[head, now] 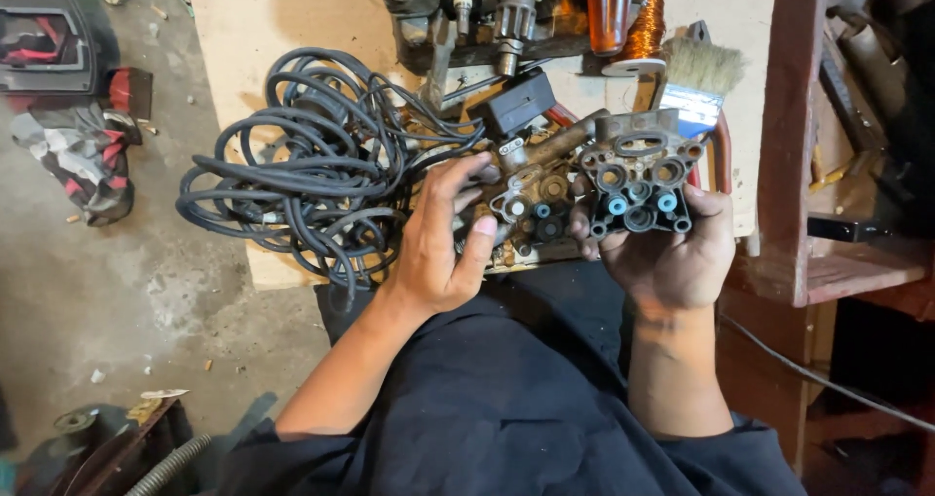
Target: Disassembling a mechanical component, likely a carburetor or throttle body, by removing screws with a screwdriver and separating the parts.
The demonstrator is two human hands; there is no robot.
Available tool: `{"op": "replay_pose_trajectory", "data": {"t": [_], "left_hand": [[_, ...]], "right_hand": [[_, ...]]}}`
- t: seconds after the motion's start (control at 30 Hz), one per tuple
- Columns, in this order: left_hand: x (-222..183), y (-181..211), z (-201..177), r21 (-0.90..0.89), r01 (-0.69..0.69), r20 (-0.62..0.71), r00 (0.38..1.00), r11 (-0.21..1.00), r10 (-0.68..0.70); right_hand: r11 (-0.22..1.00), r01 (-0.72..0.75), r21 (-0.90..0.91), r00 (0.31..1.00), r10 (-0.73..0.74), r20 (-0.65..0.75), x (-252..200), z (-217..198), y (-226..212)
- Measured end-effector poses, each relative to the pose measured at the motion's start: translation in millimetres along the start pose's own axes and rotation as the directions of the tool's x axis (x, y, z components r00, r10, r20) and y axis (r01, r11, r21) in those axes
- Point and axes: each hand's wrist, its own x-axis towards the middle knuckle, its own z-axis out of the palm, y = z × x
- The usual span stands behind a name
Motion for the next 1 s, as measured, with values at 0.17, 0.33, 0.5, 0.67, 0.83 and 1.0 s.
{"op": "replay_pose_trajectory", "data": {"t": [0.17,0.33,0.5,0.67,0.83,1.0], "left_hand": [[1.1,1.0,-0.2,0.003,0.01,0.006,1.0,1.0,-0.01],[-0.3,5.5,-2.8,0.06,0.026,0.062,0.998,0.998,-0.03],[-2.4,2.5,-4.0,0.159,-0.021,0.071,0.997,0.987,0.01],[-0.7,6.6,-6.8,0.135,-0.022,0.097,0.995,0.991,0.009],[3.6,11.5,-8.8,0.142,-0.082,0.107,0.992,0.986,0.067],[2.9,13.3,-10.1,0.128,-0.056,0.119,0.992,0.99,0.041]], "right_hand": [[0.968,0.14,-0.209,0.99,-0.131,0.055,3.8,-0.5,2.0],[0.319,0.536,-0.781,0.84,-0.294,0.457,-12.6,-3.8,-3.0],[-0.316,0.663,-0.678,0.554,-0.402,0.729,-11.6,-11.6,22.8],[-0.434,0.598,-0.674,0.539,-0.405,0.739,-20.9,-0.3,35.1],[-0.458,0.587,-0.668,0.524,-0.413,0.744,-23.2,3.5,38.5],[-0.467,0.601,-0.649,0.484,-0.434,0.76,-23.2,0.6,41.9]]}}
